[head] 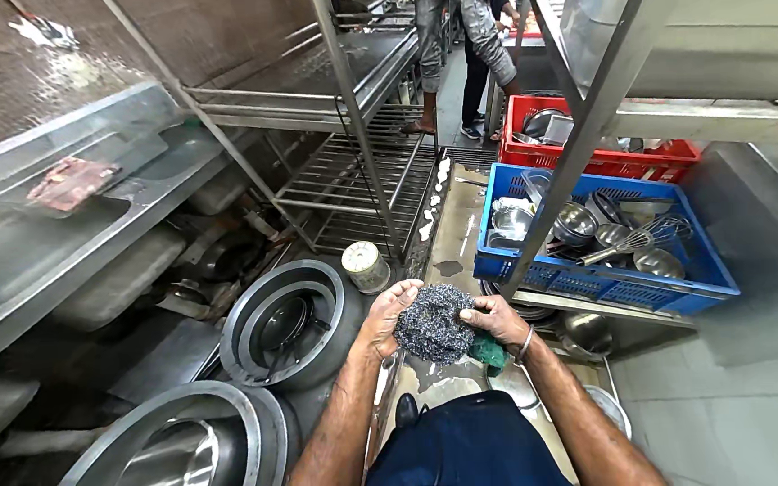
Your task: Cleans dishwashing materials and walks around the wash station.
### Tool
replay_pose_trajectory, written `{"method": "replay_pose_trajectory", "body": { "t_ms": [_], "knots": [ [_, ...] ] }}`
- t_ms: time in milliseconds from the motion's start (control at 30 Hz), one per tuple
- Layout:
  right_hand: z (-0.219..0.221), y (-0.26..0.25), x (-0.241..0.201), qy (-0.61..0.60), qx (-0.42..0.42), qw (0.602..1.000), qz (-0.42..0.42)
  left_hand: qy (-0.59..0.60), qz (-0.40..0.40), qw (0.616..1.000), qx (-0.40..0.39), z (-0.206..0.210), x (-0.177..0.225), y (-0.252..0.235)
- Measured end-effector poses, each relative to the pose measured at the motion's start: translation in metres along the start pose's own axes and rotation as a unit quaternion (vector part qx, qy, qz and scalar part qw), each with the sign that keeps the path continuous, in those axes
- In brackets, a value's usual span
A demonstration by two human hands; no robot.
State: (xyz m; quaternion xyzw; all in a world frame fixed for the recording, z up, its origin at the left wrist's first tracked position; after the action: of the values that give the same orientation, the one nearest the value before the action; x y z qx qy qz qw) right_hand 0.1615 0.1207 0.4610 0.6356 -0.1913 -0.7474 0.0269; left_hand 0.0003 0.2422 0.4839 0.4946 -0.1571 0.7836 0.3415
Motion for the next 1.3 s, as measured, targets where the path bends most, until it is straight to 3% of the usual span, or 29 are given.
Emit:
{"method": "replay_pose_trajectory", "body": {
  "t_ms": [200,400,567,767,1300],
  "knots": [
    [0.011,0.006,-0.005,-0.072,0.056,0.995,0.034,-0.178,0.036,0.983,0.017,-0.005,-0.015,0.000],
    [0.012,0.005,0.003,-0.005,0.109,0.994,0.028,-0.265,0.058,0.961,-0.042,0.000,-0.022,0.004],
    [0.019,0.002,0.011,0.097,0.118,0.988,0.033,-0.208,0.048,0.977,0.024,-0.008,-0.034,0.004],
    [0.034,0.005,0.011,0.067,0.052,0.996,0.015,-0.174,0.059,0.977,0.112,-0.032,-0.026,0.000],
    [0.002,0.030,-0.017,-0.002,0.055,0.998,-0.036,-0.091,0.016,0.995,0.033,-0.013,0.007,0.005]
  ]
}}
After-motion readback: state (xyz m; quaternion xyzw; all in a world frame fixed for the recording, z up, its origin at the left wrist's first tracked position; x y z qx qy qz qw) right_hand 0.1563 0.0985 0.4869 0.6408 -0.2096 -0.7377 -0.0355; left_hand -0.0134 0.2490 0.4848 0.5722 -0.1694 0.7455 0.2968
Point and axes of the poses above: each hand's wrist, its own y-axis away from the middle knuckle, its own z-axis out of the palm, x = y × z, the point moved 8 cm from there along -y, towards the middle knuckle, and after that the axes turned 10 degrees about z, right-handed, at the moved point
